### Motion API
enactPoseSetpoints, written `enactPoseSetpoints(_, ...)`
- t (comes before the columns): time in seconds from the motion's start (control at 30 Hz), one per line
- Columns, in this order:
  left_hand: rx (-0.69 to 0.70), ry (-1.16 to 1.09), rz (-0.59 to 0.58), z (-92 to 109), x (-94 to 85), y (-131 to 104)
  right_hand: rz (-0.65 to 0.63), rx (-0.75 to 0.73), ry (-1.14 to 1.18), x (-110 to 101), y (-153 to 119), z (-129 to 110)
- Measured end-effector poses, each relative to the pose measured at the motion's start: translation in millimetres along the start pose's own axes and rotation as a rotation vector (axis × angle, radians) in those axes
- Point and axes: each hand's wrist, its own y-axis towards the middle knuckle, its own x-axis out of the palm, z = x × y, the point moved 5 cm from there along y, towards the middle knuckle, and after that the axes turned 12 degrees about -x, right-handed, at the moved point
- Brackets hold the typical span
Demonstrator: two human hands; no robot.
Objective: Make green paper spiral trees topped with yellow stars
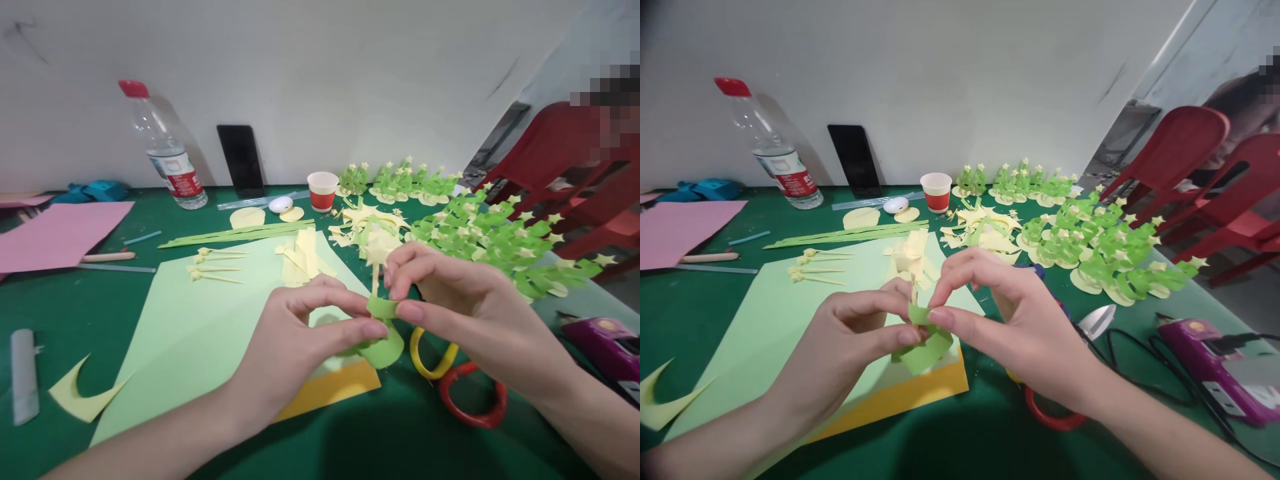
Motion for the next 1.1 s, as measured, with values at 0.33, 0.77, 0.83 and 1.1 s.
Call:
enactPoseSetpoints(0.33, 0.019, 0.024, 0.029, -1.3, -1.6, 0.3, -0.005, -0.011, 0.022, -0.9, -1.2, -3.1)
enactPoseSetpoints(0.77, 0.013, 0.11, 0.038, -1.8, 0.3, -0.4, 0.078, 0.065, 0.016, -6.9, -0.3, 3.8)
enactPoseSetpoints(0.83, 0.007, 0.113, 0.036, -1.7, 0.4, -1.5, 0.079, 0.074, 0.007, -7.7, -1.7, 3.4)
enactPoseSetpoints(1.1, 0.0, 0.098, 0.02, -1.6, 0.8, -2.4, 0.077, 0.089, -0.007, -8.2, -2.2, 6.2)
